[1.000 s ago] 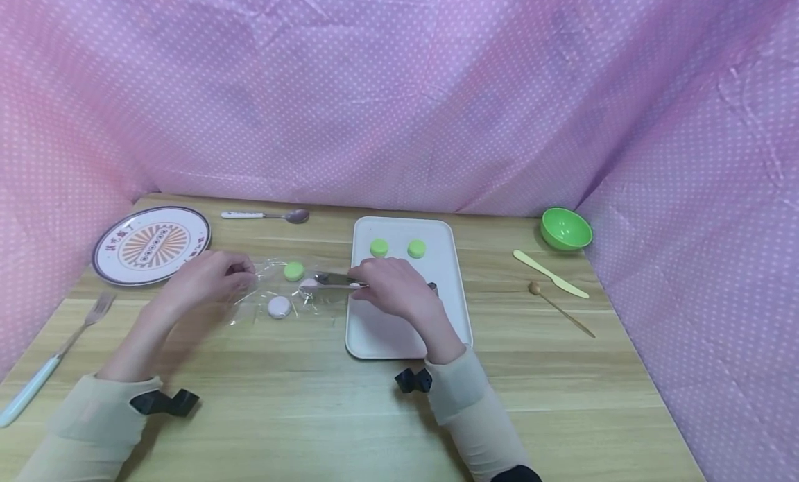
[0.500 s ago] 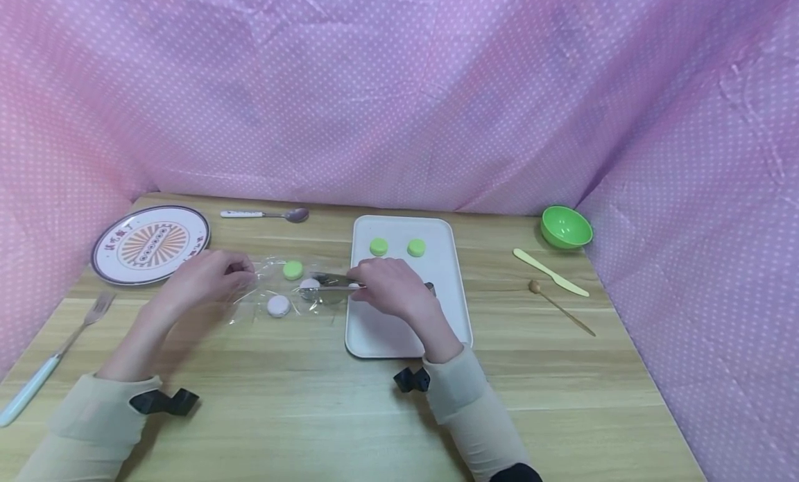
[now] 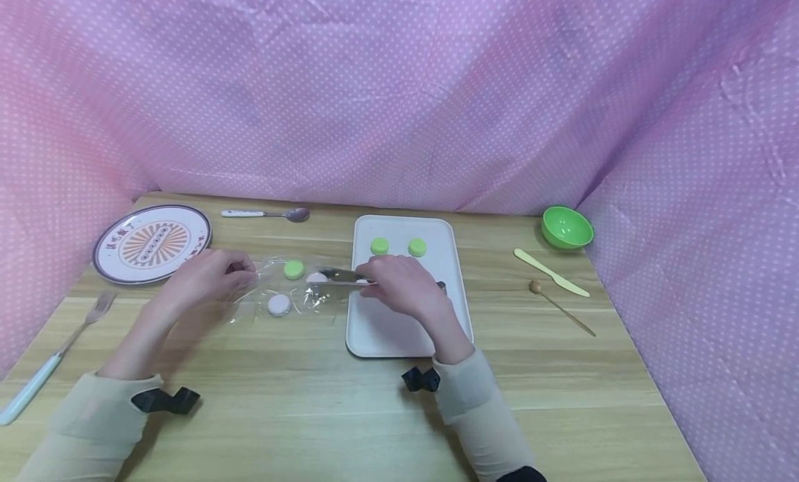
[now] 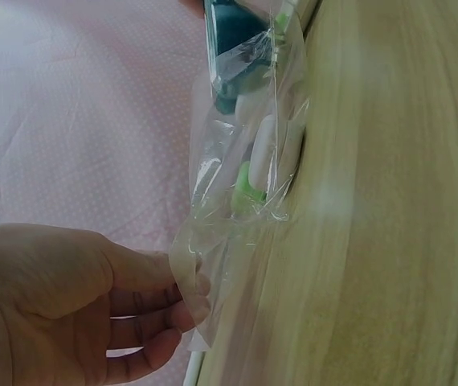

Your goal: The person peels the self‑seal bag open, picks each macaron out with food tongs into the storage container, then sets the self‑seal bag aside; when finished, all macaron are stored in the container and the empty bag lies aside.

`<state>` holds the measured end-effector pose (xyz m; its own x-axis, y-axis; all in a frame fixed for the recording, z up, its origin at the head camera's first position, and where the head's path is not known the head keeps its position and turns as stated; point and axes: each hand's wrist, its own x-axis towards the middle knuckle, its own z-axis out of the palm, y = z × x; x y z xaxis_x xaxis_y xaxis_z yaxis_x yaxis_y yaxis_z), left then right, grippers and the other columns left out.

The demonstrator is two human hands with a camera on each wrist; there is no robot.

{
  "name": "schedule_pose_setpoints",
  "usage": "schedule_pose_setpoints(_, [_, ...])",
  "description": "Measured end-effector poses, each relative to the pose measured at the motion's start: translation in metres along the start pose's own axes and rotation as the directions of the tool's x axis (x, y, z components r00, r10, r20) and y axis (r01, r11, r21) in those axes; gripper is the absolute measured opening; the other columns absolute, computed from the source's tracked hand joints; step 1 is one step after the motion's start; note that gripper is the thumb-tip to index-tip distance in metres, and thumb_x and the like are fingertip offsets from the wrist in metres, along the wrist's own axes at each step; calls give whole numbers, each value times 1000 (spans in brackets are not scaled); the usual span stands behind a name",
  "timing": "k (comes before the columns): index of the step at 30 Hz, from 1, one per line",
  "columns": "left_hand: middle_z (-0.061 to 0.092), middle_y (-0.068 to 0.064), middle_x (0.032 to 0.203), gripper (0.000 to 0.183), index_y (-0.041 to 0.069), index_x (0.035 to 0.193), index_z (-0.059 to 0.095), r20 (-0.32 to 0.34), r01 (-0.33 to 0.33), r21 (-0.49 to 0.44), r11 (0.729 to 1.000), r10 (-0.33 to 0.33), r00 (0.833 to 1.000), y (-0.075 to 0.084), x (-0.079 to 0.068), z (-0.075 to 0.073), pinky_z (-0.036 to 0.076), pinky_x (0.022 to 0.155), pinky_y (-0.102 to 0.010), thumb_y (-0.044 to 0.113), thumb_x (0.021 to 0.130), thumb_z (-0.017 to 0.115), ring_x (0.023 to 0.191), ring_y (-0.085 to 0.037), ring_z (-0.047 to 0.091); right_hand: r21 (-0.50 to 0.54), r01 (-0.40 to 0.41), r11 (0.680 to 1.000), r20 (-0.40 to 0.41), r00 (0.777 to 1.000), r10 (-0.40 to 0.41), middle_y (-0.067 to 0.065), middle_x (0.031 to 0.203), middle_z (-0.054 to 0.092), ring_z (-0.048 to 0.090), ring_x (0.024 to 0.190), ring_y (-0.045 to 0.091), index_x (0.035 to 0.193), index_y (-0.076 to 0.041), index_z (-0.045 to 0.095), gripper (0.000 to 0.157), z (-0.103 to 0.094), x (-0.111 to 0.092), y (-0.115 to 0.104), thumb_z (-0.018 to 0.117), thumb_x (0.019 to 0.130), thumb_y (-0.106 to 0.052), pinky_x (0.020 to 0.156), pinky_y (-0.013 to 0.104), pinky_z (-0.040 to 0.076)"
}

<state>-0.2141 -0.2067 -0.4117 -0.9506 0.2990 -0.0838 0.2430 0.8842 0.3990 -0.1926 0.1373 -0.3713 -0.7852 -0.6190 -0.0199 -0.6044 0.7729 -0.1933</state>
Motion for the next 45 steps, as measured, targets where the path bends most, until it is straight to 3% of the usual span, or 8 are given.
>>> schedule_pose_setpoints(4, [65,3,74,9,20,88,69,-8,-3,3,1000,3,1000,0,1,-1,42,63,-31,25,89,62,69,-15,55,28,-50,998,-29,998,51,-9,93,65,58,79,9,112,-24,66,26,-7,-18,18,66,87,-30,69,32,49])
schedule_pose_setpoints(12, [65,2,75,9,19,88,69,-4,-3,18,1000,3,1000,0,1,-4,42,64,-33,25,89,62,70,-16,55,121,-98,988,-110,988,111,1,97,69,65,88,15,116,-10,65,32,-18,-67,66,67,87,-24,79,36,52])
schedule_pose_setpoints(20, [65,3,77,9,19,89,69,8,-1,15,1000,0,1000,-2,-1,-3,42,64,-33,25,89,62,71,-15,55,99,-173,980,-130,974,185,-5,95,70,66,90,13,109,-16,68,25,-18,-99,94,69,85,-23,79,38,52])
schedule_pose_setpoints(25, [65,3,75,9,19,90,69,18,6,5,1000,-6,1000,-3,-2,-2,42,62,-31,25,89,62,69,-14,55,65,-185,981,-131,973,192,-4,92,71,66,87,14,106,-15,68,23,-17,-104,99,70,84,-23,77,38,52])
schedule_pose_setpoints(34, [64,2,74,10,19,90,69,25,4,-7,1000,-4,1000,-1,0,0,41,60,-29,25,90,62,66,-14,54,47,-212,976,-109,970,216,2,101,72,68,92,21,113,-13,67,31,-12,-105,101,70,84,-25,79,42,53])
schedule_pose_setpoints(45, [64,3,74,10,18,92,69,22,7,-9,1000,-6,1000,1,0,1,42,63,-31,24,90,62,68,-14,55,27,-229,973,-98,968,231,-1,95,72,67,85,18,113,-15,68,31,-10,-104,102,70,84,-25,71,41,52])
